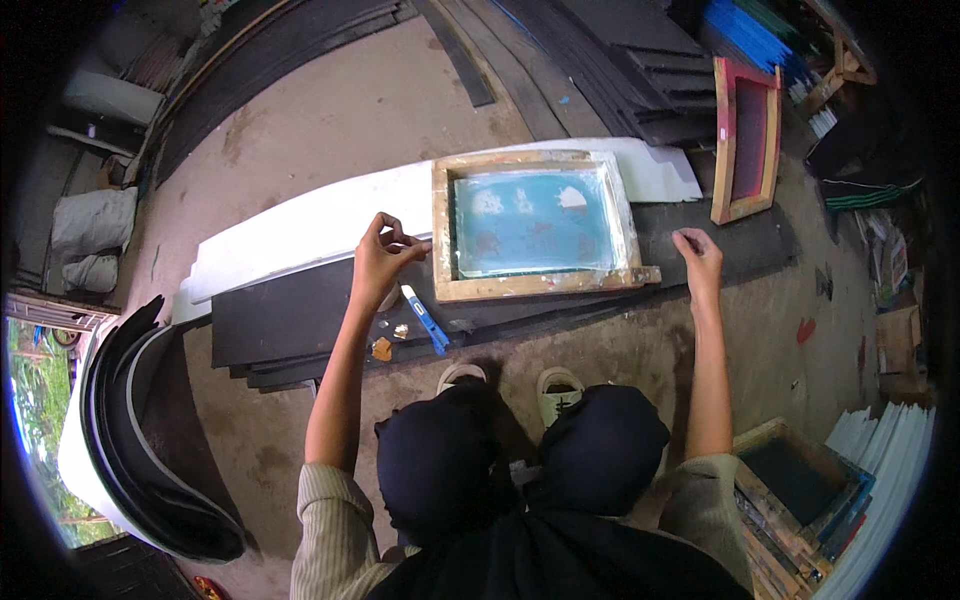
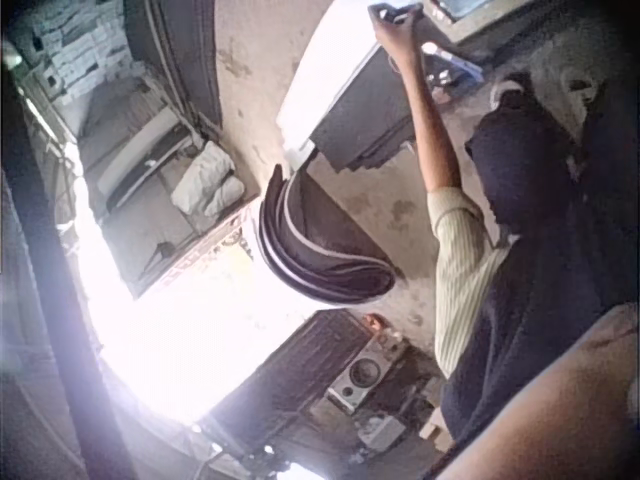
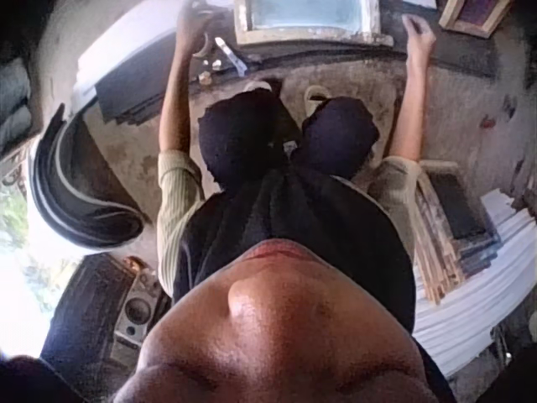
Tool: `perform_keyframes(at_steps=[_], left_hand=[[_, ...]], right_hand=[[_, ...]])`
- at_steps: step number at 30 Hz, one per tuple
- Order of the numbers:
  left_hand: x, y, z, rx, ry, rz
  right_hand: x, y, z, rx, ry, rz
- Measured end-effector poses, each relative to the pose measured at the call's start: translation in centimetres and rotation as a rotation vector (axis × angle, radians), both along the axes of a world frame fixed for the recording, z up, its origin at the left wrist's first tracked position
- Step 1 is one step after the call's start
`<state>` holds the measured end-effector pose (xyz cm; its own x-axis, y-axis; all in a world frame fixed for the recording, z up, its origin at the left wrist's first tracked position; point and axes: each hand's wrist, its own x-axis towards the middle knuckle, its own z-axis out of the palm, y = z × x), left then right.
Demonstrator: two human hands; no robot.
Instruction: The person sits on the floor and repeatedly applies masking tape to the edges of a wooden frame with a blue screen. They tear off pieces of tape, press them along the frame edges, and smooth them down by hand.
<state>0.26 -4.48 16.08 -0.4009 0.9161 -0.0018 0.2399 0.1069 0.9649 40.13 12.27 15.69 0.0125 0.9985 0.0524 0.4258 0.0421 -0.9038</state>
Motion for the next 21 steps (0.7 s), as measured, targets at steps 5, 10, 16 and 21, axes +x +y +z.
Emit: perform_keyframes(at_steps=[5, 10, 16, 21], left_hand=[[1.4, 1.0, -5.1, -0.152, 0.102, 0.154], [-0.6, 0.6, -8.9, -0.230, -0.156, 0.100], [-0.1, 2.9, -11.9, -0.329, 0.054, 0.059], [1.3, 3.8, -13.6, -0.385, 0.244, 0.104]], right_hand=[[1.2, 1.7, -4.6, -0.147, 0.010, -0.025], [0.4, 2.8, -6.8, -0.288, 0.060, 0.080], [1.1, 6.1, -10.7, -0.342, -0.310, 0.239], [0.4, 6.3, -13.7, -0.216, -0.590, 0.242]])
